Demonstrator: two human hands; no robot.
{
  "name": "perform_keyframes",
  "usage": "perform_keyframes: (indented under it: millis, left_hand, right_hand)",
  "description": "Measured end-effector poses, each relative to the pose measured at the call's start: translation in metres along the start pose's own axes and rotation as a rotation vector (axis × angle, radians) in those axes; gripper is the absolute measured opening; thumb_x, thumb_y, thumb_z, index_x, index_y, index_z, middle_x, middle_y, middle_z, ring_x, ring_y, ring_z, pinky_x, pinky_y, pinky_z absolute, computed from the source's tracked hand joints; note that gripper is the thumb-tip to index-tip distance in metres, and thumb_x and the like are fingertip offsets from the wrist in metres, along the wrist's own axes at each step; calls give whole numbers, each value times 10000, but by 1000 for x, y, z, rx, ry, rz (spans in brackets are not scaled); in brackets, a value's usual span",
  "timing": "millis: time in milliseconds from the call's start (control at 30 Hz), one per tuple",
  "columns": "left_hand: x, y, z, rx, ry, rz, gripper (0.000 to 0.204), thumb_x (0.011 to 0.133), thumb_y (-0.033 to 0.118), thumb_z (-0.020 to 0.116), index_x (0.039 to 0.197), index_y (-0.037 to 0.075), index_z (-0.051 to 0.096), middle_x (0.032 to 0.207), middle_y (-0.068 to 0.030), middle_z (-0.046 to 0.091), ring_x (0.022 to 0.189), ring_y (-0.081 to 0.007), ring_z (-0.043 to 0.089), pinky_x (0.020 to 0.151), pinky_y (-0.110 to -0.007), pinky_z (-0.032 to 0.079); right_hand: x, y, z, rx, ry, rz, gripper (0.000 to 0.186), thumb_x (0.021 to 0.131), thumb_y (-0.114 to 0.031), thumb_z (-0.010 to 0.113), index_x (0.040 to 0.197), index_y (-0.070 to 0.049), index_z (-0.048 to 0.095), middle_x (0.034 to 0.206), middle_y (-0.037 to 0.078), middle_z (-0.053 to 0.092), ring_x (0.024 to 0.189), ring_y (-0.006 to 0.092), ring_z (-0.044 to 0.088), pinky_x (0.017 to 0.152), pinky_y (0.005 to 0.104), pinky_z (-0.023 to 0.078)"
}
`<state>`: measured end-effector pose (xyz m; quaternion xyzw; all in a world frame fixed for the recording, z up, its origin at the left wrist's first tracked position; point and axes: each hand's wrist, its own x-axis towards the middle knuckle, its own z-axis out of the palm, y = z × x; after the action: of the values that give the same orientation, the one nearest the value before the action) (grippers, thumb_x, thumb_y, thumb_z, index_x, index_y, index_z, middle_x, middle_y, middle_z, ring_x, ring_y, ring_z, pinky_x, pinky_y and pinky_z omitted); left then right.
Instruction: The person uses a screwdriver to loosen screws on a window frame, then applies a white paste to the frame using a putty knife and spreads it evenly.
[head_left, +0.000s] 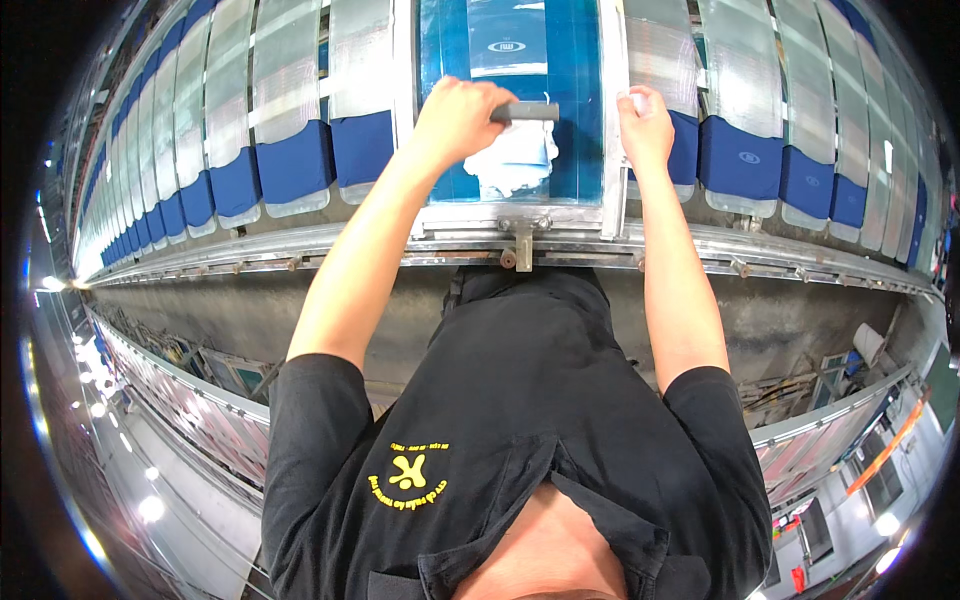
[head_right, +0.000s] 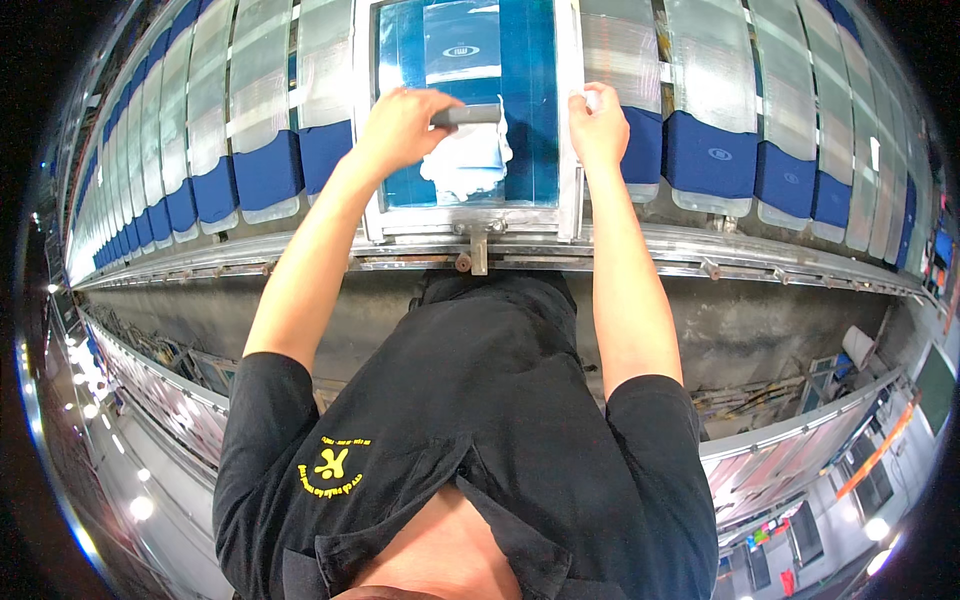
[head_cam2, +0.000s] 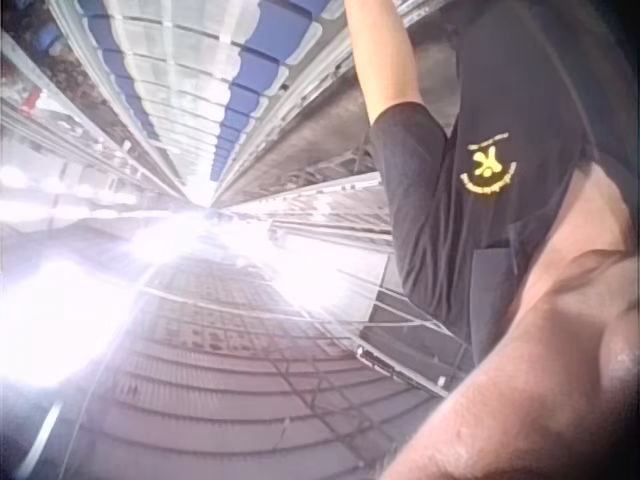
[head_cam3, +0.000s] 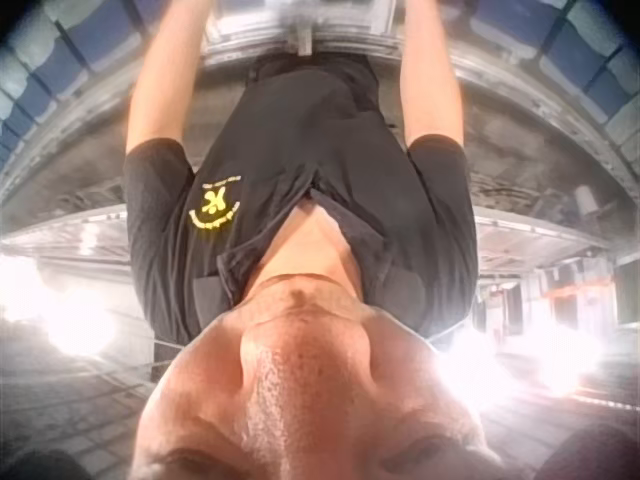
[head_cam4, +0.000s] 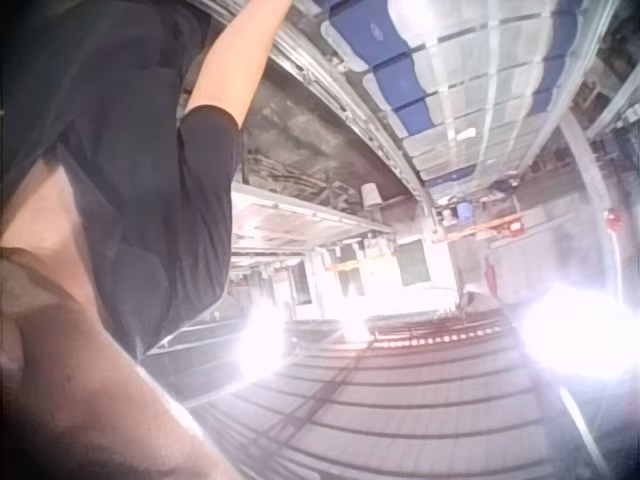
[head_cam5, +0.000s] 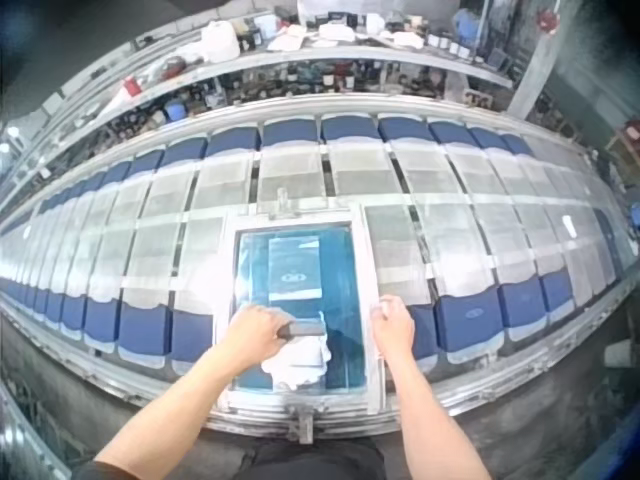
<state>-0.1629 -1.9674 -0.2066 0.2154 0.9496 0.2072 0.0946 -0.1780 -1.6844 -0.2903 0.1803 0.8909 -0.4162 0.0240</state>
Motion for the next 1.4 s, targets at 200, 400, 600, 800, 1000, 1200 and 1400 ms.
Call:
perform_keyframes:
  millis: [200, 400, 600, 800, 1000, 1200, 1400]
  left_hand:
    - [-6, 5, 25, 126, 59, -90, 262, 784, 206, 776, 1038, 143, 759, 992, -66, 755, 906, -260, 696, 808, -396, 469]
    - [-52, 25, 33, 120, -71, -66, 297, 765, 186, 797, 1060, 176, 762, 978, -35, 748, 919, -244, 693, 840, -370, 455]
    - [-8, 19, -11, 29, -67, -109, 267, 786, 200, 797, 1045, 145, 765, 1011, -58, 756, 928, -249, 709, 882, -384, 474]
    - [-47, 26, 33, 59, 96, -112, 517, 711, 28, 750, 1204, 174, 697, 1162, -27, 711, 1097, -249, 640, 954, -412, 435]
    - [-128, 58, 54, -16, 153, -51, 637, 630, -51, 712, 1242, 121, 676, 1277, -57, 660, 1230, -257, 584, 1054, -422, 406]
    - [-146, 11, 9, -43, 103, -98, 599, 652, -22, 720, 1231, 126, 683, 1248, -47, 678, 1204, -233, 597, 1067, -419, 383]
    - [-200, -76, -26, 9, 55, -173, 541, 650, 34, 753, 1178, 142, 702, 1168, -34, 707, 1148, -236, 630, 1032, -435, 406]
  right_hand:
    - [-1, -1, -3, -9, 7, 7, 336, 856, -366, 718, 1119, -160, 681, 860, 120, 747, 812, 270, 724, 787, 396, 541]
    - [2, -4, -1, 10, 26, -20, 335, 857, -362, 712, 1115, -150, 685, 862, 121, 747, 800, 262, 721, 777, 396, 540]
    - [1, -2, -7, 140, 7, 1, 331, 863, -341, 715, 1132, -150, 693, 820, 111, 736, 765, 230, 708, 749, 377, 534]
    - [-3, -1, -6, 152, 43, -37, 318, 871, -319, 714, 1128, -131, 705, 800, 108, 729, 723, 206, 692, 735, 362, 531]
    - [-2, -16, -11, 281, 74, -102, 308, 913, -285, 696, 1127, -66, 715, 788, 66, 711, 671, 137, 636, 653, 323, 511]
    - [-12, -31, 49, 342, 101, -170, 272, 928, -311, 702, 1064, -76, 729, 927, 107, 750, 862, 198, 704, 797, 369, 538]
    - [-84, -98, 133, 236, 92, -106, 252, 891, -254, 680, 1102, -125, 724, 874, 140, 741, 765, 248, 717, 734, 388, 554]
